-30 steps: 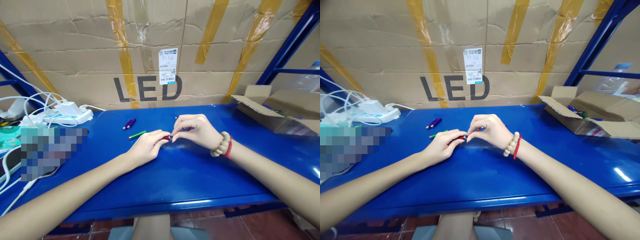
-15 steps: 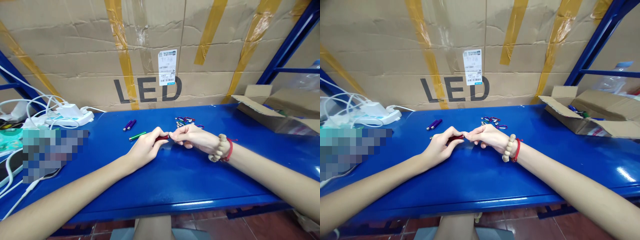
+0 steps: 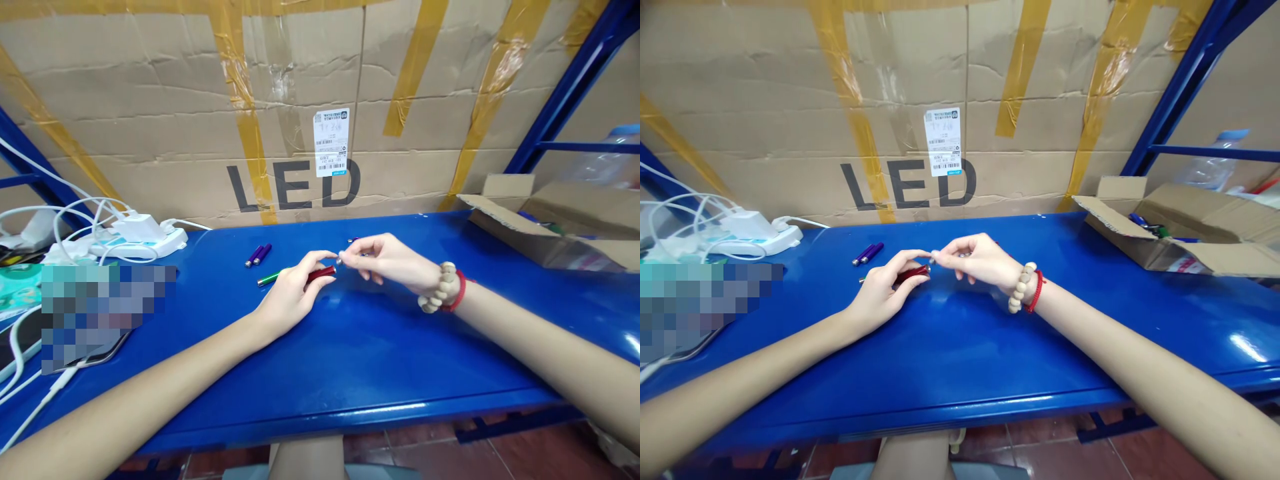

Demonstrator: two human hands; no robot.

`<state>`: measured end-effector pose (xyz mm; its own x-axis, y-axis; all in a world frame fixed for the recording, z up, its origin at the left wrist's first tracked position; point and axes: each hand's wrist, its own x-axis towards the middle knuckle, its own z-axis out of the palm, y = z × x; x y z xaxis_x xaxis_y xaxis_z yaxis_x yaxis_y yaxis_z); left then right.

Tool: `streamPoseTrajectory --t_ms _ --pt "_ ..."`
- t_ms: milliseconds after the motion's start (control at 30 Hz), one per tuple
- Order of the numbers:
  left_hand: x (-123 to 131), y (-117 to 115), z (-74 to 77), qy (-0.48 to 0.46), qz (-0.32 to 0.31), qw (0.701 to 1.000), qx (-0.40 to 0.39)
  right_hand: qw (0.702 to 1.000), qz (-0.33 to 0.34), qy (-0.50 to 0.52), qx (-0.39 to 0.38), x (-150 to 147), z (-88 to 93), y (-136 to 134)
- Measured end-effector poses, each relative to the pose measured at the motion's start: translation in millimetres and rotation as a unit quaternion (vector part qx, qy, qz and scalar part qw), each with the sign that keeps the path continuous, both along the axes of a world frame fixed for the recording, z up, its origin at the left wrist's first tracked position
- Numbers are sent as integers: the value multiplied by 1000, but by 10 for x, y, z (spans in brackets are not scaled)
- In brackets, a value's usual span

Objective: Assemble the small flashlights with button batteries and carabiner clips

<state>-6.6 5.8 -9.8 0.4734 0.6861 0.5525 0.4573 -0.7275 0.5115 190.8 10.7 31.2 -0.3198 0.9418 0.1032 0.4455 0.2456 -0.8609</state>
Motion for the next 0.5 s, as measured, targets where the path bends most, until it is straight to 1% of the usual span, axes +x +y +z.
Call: streamPoseTrajectory --t_ms 67,100,167,200,233,333,400,500 --pt "3 1 15 -12 15 1000 -9 990 -69 -46 109 96 50 62" --pt "4 1 23 -18 22 1000 -10 975 -113 -89 168 157 70 101" --pt "5 0 38 -27 28 999 -12 927 -192 -200 254 283 93 182" --pt "5 -2 44 -31 27 999 -13 903 -216 -255 272 339 93 220" --pt "5 -4 50 -34 25 999 -15 893 -221 -293 259 385 86 253" --pt "6 -13 63 -42 25 999 -20 889 -193 -361 204 456 35 323" --pt "8 -18 66 -43 26 998 -22 887 -186 -381 185 465 2 345" --pt "12 -19 64 -43 24 999 -24 889 -180 -380 180 471 -8 352"
